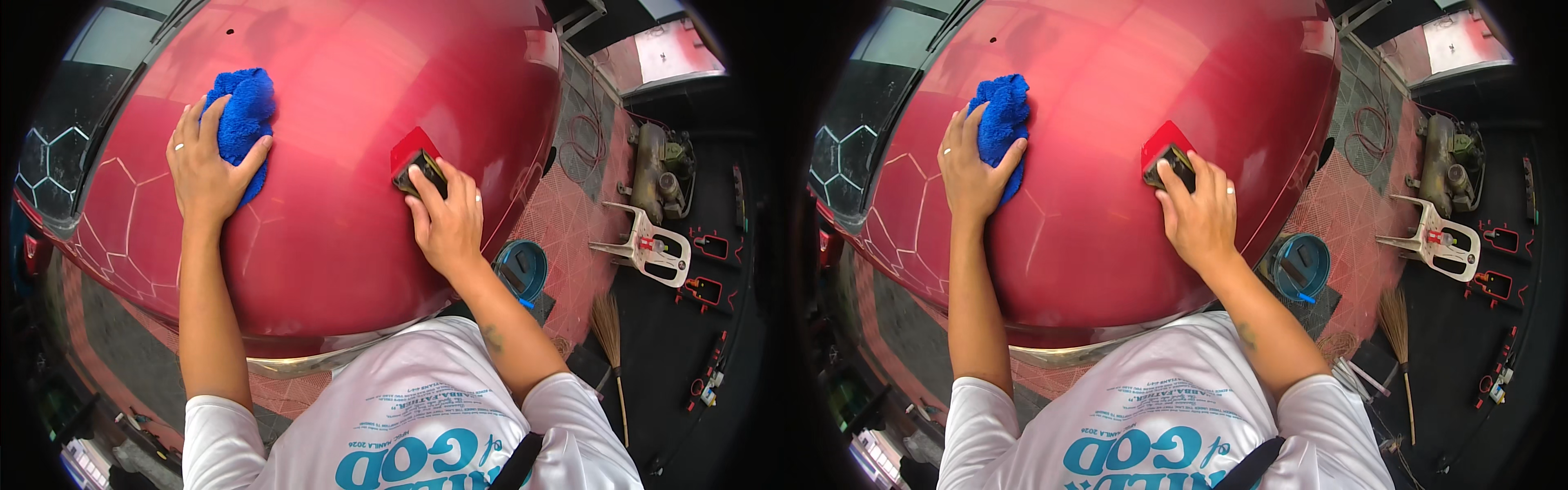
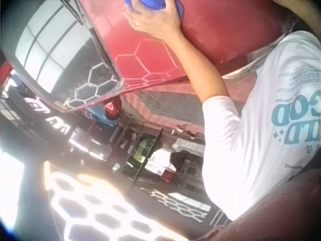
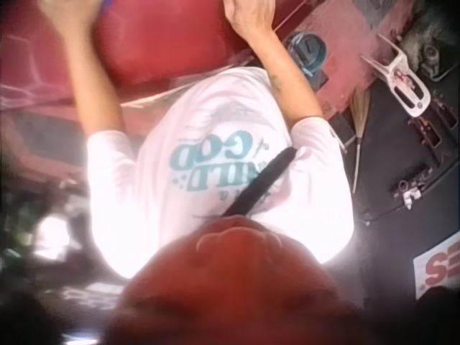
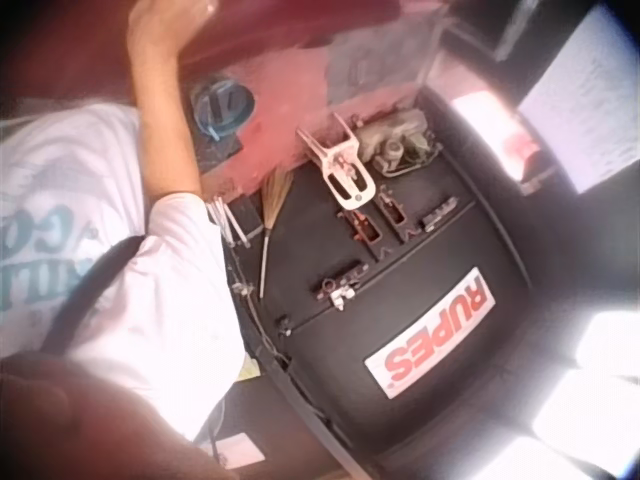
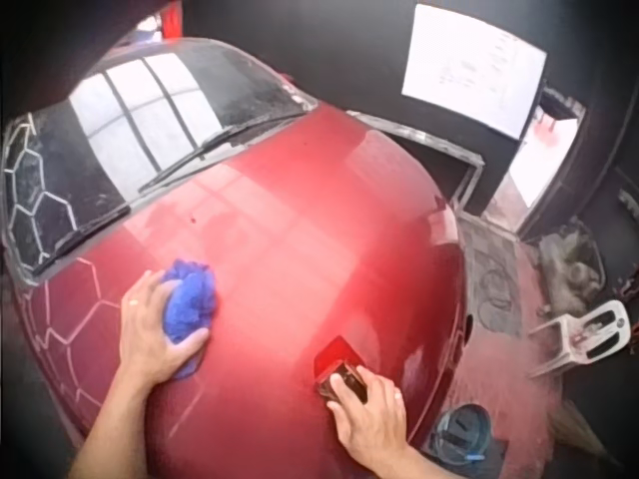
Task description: The person uses a sanding block to rub the hood of a red car, then wipes the area with a blue microfiber cloth. This cycle of sanding and wiping is repeated across different sections of the hood.
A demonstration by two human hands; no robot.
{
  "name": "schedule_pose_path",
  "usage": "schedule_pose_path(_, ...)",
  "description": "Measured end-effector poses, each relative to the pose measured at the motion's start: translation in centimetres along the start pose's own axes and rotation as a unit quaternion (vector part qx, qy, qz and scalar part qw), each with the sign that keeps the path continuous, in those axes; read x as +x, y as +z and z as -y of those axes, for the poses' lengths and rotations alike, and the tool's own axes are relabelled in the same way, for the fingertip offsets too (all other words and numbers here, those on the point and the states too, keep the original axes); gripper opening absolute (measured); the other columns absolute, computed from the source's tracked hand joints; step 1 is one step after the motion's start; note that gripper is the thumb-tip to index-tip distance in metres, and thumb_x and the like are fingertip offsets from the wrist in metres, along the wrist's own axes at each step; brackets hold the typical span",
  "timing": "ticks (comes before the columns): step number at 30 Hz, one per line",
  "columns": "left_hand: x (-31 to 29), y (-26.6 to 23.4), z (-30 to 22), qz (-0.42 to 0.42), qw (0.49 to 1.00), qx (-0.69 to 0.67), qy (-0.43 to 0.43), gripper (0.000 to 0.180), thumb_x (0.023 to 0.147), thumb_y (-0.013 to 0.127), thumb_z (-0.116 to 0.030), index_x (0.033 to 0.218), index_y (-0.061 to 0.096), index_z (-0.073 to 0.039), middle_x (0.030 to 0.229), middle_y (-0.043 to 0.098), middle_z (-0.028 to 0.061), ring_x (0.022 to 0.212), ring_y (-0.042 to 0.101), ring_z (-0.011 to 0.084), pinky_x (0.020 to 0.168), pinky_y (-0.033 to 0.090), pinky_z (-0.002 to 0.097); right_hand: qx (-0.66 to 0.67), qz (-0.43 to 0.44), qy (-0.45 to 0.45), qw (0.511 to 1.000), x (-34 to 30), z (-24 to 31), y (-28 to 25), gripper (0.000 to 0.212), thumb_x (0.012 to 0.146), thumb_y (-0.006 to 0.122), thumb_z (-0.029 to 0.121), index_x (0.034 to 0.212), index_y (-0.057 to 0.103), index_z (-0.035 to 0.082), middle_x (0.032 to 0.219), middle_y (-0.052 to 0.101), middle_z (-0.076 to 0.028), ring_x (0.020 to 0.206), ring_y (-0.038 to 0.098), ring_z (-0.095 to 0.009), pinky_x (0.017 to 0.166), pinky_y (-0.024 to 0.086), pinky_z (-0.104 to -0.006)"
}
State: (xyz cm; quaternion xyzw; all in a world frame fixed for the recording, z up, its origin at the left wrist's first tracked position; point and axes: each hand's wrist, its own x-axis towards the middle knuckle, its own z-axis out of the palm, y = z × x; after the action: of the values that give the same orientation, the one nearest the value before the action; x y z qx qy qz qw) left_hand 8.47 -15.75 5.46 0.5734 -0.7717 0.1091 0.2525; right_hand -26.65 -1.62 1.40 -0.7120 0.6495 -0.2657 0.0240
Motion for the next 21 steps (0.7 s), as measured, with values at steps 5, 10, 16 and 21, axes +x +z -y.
schedule_pose_path(5,0.3,0.6,0.1,-0.010,1.000,0.002,0.004,0.086,0.092,0.097,-0.059,0.163,0.070,-0.019,0.170,0.065,0.0186,0.160,0.058,0.0448,0.135,0.042,0.0636,-0.005,-0.036,-0.005,0.999,0.4,-1.5,1.6,0.052,0.102,0.090,0.021,0.153,0.078,0.019,0.152,0.069,-0.025,0.134,0.067,-0.046,0.108,0.057,-0.0579)
schedule_pose_path(10,0.3,0.3,-0.1,-0.003,1.000,0.012,-0.001,0.086,0.092,0.097,-0.059,0.163,0.070,-0.018,0.171,0.064,0.0188,0.161,0.058,0.0445,0.134,0.043,0.0629,0.003,-0.062,-0.046,0.997,0.0,-2.1,1.6,0.052,0.102,0.090,0.020,0.153,0.077,0.019,0.152,0.069,-0.025,0.133,0.067,-0.046,0.108,0.056,-0.0593)
schedule_pose_path(16,0.4,0.2,0.0,-0.005,1.000,-0.003,0.004,0.086,0.092,0.097,-0.058,0.162,0.070,-0.017,0.171,0.065,0.0168,0.159,0.059,0.0437,0.133,0.044,0.0625,0.002,-0.031,-0.011,0.999,0.6,-1.5,1.0,0.051,0.103,0.089,0.021,0.153,0.079,0.019,0.154,0.069,-0.024,0.133,0.068,-0.046,0.109,0.057,-0.0581)
schedule_pose_path(21,0.3,0.3,0.0,-0.004,1.000,0.005,0.008,0.085,0.092,0.097,-0.058,0.163,0.070,-0.019,0.170,0.065,0.0189,0.160,0.059,0.0434,0.134,0.043,0.0630,-0.009,-0.036,-0.015,0.999,0.7,-1.6,0.9,0.051,0.102,0.091,0.021,0.152,0.081,0.017,0.153,0.070,-0.023,0.133,0.069,-0.046,0.113,0.057,-0.0567)
